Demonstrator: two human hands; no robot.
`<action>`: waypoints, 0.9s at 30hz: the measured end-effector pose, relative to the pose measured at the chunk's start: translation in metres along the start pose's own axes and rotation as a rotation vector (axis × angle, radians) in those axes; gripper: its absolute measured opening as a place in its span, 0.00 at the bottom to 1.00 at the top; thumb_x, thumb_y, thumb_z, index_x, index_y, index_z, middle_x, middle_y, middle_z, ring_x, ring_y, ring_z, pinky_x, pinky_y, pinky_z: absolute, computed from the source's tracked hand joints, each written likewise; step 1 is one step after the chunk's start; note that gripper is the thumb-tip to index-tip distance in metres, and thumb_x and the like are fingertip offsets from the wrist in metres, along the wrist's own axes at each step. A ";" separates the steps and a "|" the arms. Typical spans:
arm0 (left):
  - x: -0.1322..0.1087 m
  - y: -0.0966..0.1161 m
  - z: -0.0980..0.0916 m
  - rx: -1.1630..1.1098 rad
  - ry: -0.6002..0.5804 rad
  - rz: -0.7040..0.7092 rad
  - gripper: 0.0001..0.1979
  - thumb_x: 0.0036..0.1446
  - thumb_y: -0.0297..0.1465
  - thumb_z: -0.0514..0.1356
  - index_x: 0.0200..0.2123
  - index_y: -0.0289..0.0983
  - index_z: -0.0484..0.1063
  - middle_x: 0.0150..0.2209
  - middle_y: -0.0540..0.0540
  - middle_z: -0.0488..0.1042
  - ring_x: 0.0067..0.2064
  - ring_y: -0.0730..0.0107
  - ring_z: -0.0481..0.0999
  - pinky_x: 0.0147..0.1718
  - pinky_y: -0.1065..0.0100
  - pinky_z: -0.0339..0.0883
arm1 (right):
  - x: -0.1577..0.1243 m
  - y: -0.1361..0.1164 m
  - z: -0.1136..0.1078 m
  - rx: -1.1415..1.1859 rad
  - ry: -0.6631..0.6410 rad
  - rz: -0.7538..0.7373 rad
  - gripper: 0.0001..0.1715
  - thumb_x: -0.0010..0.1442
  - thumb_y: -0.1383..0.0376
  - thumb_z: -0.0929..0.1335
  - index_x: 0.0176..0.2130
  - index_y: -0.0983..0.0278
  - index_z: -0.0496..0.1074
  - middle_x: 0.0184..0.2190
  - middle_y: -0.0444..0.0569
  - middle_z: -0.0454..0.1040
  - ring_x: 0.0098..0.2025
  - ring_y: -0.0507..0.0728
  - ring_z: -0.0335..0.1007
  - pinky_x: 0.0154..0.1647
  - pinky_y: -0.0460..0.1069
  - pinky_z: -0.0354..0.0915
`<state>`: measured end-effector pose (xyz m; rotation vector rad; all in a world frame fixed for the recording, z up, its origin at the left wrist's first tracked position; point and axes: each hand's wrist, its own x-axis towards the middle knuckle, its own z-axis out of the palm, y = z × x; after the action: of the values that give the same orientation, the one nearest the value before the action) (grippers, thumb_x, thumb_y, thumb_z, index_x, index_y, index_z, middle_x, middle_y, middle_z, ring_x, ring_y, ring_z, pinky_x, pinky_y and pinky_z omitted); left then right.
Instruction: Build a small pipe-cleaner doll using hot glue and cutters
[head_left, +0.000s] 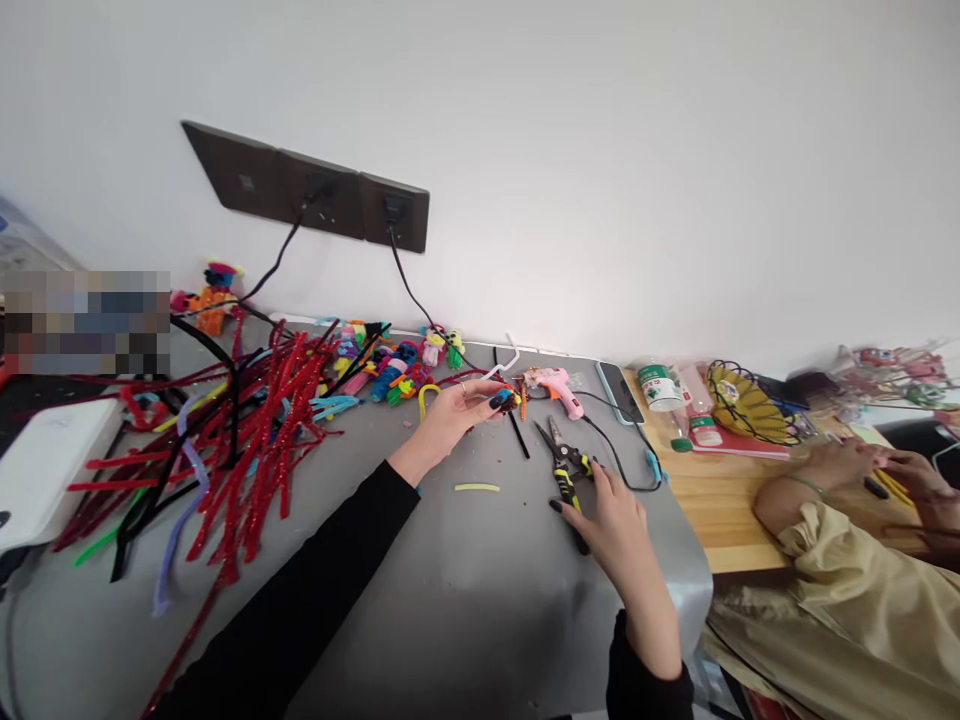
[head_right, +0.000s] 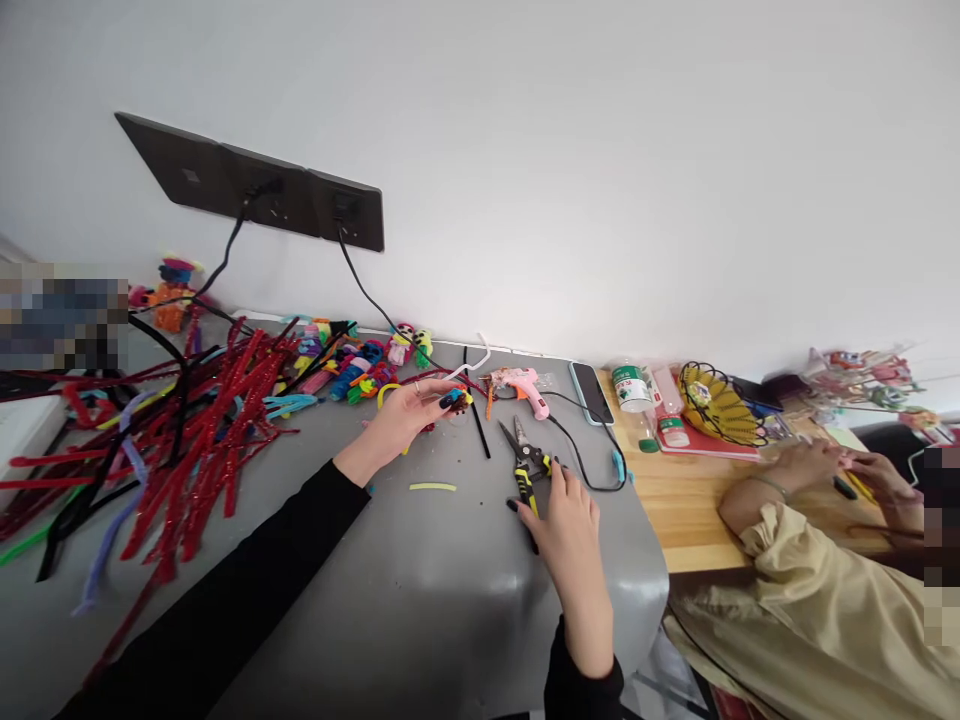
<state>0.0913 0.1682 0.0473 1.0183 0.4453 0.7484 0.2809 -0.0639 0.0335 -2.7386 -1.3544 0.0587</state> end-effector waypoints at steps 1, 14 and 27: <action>0.000 0.001 0.000 -0.013 -0.004 -0.006 0.27 0.45 0.47 0.81 0.43 0.37 0.84 0.44 0.40 0.86 0.42 0.61 0.84 0.45 0.61 0.79 | 0.004 -0.004 -0.009 -0.020 -0.025 0.004 0.40 0.63 0.55 0.70 0.69 0.68 0.65 0.64 0.67 0.74 0.65 0.75 0.73 0.60 0.65 0.70; -0.006 0.006 0.006 -0.209 0.027 -0.114 0.25 0.43 0.43 0.82 0.40 0.36 0.84 0.38 0.44 0.82 0.36 0.68 0.78 0.36 0.68 0.70 | -0.008 -0.002 -0.038 0.281 0.010 0.194 0.41 0.49 0.53 0.66 0.58 0.70 0.69 0.53 0.67 0.77 0.55 0.74 0.77 0.57 0.63 0.71; -0.005 0.013 0.031 -0.291 0.214 -0.193 0.15 0.47 0.38 0.74 0.26 0.34 0.76 0.28 0.46 0.74 0.26 0.75 0.69 0.23 0.72 0.57 | -0.028 -0.060 -0.043 0.887 -0.017 0.243 0.23 0.48 0.52 0.68 0.42 0.59 0.67 0.29 0.43 0.72 0.30 0.58 0.71 0.33 0.52 0.68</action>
<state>0.1035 0.1507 0.0734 0.6158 0.5908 0.7263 0.2192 -0.0525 0.0817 -2.0990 -0.7127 0.5507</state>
